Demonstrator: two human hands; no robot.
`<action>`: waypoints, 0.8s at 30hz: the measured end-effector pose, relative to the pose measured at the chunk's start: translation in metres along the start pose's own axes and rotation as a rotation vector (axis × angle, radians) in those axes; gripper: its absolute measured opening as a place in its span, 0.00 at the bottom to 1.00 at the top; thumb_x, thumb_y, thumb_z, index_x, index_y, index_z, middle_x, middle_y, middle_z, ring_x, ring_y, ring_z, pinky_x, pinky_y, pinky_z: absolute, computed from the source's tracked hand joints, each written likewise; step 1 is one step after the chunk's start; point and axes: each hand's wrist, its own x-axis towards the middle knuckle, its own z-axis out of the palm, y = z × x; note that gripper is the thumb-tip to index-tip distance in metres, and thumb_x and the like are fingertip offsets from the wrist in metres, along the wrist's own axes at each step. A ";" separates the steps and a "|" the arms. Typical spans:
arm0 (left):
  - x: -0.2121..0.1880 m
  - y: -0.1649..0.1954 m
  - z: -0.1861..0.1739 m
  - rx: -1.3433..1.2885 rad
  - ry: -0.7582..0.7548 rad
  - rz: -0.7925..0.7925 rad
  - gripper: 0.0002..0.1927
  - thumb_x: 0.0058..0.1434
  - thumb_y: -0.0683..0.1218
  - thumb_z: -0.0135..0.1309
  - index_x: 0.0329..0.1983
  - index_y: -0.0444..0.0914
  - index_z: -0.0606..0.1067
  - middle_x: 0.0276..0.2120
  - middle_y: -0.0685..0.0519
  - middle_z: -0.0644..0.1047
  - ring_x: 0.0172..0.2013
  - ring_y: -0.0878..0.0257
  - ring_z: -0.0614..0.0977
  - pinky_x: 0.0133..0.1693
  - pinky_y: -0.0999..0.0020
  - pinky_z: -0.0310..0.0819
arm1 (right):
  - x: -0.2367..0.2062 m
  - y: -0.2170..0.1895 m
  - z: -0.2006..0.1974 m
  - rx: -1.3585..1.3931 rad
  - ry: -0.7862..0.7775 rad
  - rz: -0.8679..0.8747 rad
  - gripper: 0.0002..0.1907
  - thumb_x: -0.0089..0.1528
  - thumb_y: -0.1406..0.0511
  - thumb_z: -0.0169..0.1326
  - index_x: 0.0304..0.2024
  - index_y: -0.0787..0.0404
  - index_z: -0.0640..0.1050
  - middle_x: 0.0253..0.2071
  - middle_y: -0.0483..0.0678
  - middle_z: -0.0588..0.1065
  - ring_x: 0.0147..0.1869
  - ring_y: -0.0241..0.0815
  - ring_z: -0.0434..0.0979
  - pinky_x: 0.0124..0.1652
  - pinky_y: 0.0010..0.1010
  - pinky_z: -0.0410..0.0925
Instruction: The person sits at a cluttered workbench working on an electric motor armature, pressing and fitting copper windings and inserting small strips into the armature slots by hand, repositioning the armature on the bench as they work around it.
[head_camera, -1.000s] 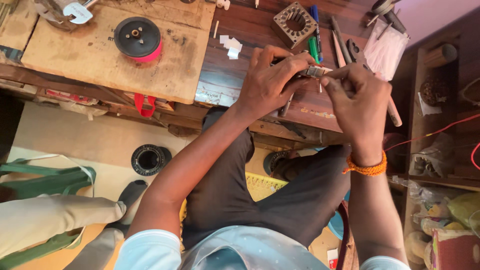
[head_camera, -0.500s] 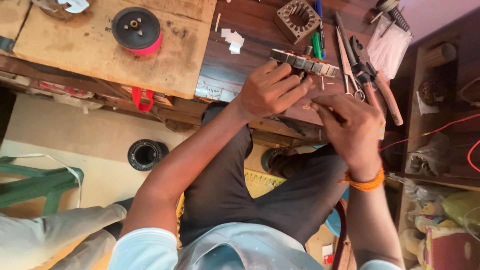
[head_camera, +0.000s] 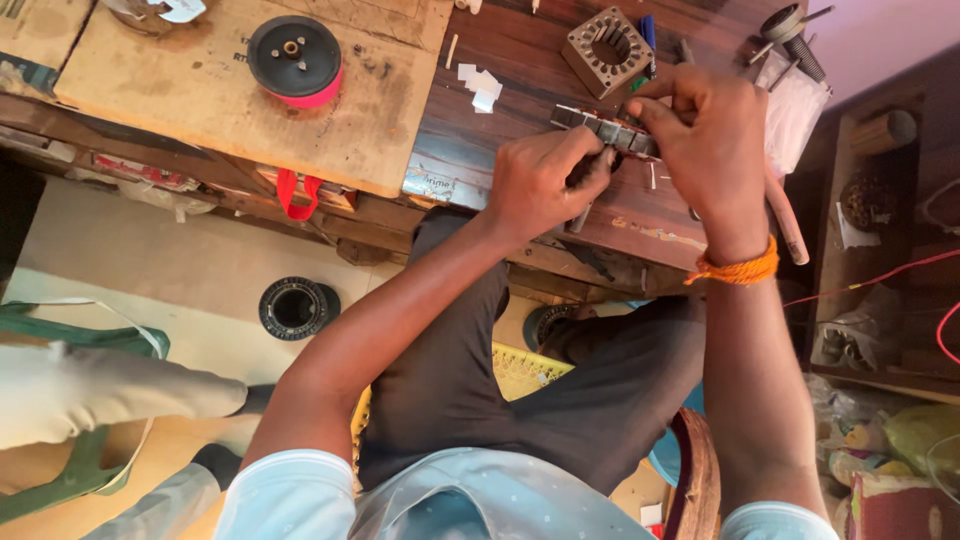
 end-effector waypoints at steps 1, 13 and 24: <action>0.000 -0.001 -0.001 0.035 -0.007 0.029 0.11 0.62 0.42 0.64 0.34 0.40 0.71 0.26 0.53 0.75 0.27 0.55 0.79 0.31 0.58 0.71 | 0.001 0.005 -0.001 0.007 -0.007 0.008 0.04 0.66 0.72 0.66 0.41 0.67 0.83 0.19 0.43 0.62 0.25 0.30 0.56 0.26 0.29 0.52; 0.009 -0.028 0.007 0.032 -0.137 0.262 0.33 0.67 0.48 0.68 0.70 0.48 0.63 0.60 0.62 0.75 0.55 0.60 0.74 0.54 0.59 0.61 | -0.037 -0.008 -0.030 0.330 0.024 0.318 0.03 0.66 0.71 0.64 0.41 0.67 0.82 0.25 0.33 0.70 0.27 0.21 0.63 0.27 0.20 0.53; 0.013 -0.017 -0.011 0.195 -0.130 0.481 0.17 0.67 0.47 0.61 0.57 0.51 0.75 0.57 0.58 0.76 0.54 0.60 0.74 0.56 0.60 0.63 | -0.074 -0.018 0.005 0.033 0.119 0.113 0.03 0.67 0.74 0.63 0.43 0.66 0.81 0.26 0.40 0.70 0.27 0.27 0.61 0.28 0.25 0.54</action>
